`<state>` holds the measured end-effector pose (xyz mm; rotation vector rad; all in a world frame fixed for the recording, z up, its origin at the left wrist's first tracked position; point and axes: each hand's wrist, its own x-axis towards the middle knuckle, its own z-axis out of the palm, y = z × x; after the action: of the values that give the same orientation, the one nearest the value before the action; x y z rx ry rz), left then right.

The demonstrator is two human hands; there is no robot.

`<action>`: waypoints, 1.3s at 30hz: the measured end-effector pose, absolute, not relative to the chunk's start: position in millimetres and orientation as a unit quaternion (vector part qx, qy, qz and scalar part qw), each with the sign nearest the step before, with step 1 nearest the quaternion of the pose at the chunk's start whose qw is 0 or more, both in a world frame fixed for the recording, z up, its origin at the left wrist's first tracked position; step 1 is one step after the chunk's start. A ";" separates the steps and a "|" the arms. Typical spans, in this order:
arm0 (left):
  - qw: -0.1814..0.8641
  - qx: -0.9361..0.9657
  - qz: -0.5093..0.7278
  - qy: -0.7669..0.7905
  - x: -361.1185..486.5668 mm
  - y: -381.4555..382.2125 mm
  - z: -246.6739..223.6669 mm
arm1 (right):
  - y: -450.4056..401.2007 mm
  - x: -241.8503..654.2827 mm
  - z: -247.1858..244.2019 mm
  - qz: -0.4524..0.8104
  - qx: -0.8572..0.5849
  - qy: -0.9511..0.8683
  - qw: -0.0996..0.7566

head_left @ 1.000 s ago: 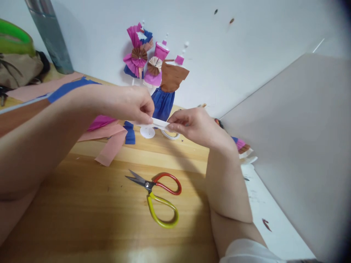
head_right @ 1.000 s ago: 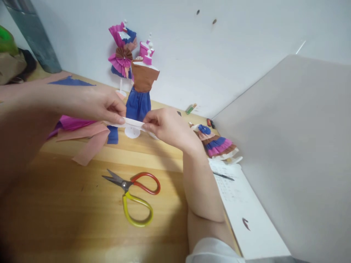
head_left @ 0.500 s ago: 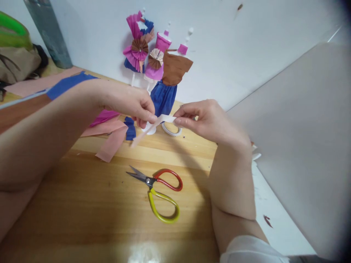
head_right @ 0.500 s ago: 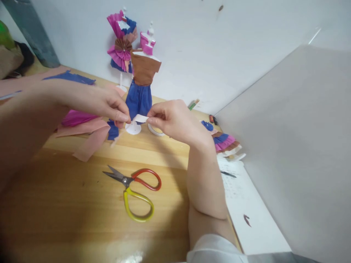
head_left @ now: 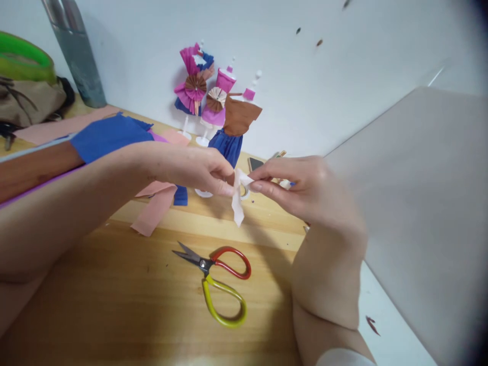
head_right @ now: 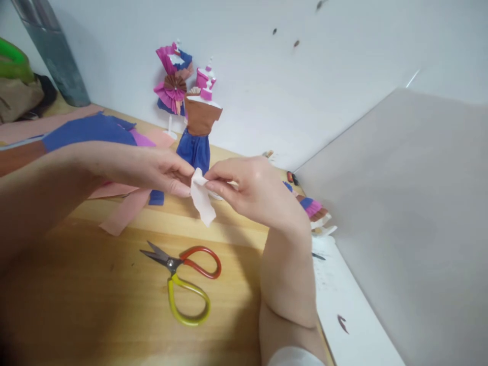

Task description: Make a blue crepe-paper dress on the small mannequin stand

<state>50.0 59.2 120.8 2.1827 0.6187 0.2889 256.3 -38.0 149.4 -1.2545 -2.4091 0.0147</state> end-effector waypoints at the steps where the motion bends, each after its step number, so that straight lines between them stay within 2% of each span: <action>1: 0.431 0.868 0.085 0.232 50.7 60.0 120.4 | -40.8 257.1 151.0 -0.008 -0.463 -0.858 0.222; 4: 0.472 0.856 0.029 0.207 55.3 60.6 117.7 | -46.1 259.5 154.1 -0.055 -0.501 -0.821 0.267; 11: 0.557 0.784 0.103 0.255 58.1 48.5 118.5 | -44.0 262.8 153.4 -0.088 -0.516 -0.778 0.348; 16: 0.617 0.743 0.105 0.237 56.2 49.3 124.0 | -44.8 265.1 151.1 -0.103 -0.505 -0.755 0.406; 19: 0.581 0.760 0.118 0.267 51.9 55.1 128.4 | -46.4 269.0 150.9 -0.117 -0.511 -0.737 0.427; 22: 0.496 0.808 0.145 0.283 41.9 63.9 134.6 | -47.6 273.5 152.6 -0.122 -0.520 -0.731 0.425; 29: 0.332 0.845 0.241 0.342 11.4 75.6 153.1 | -46.2 276.4 158.5 -0.041 -0.563 -0.755 0.334; 35: 0.321 0.830 0.282 0.359 2.4 79.1 156.2 | -39.9 277.0 157.5 0.133 -0.572 -0.738 0.332; 39: 0.347 0.823 0.302 0.334 1.3 85.1 153.2 | -33.1 280.0 153.5 0.180 -0.582 -0.724 0.323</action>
<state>1.3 85.1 153.2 2.1342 0.8669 0.7838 280.0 -33.1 153.5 -1.5284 -1.9001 0.4717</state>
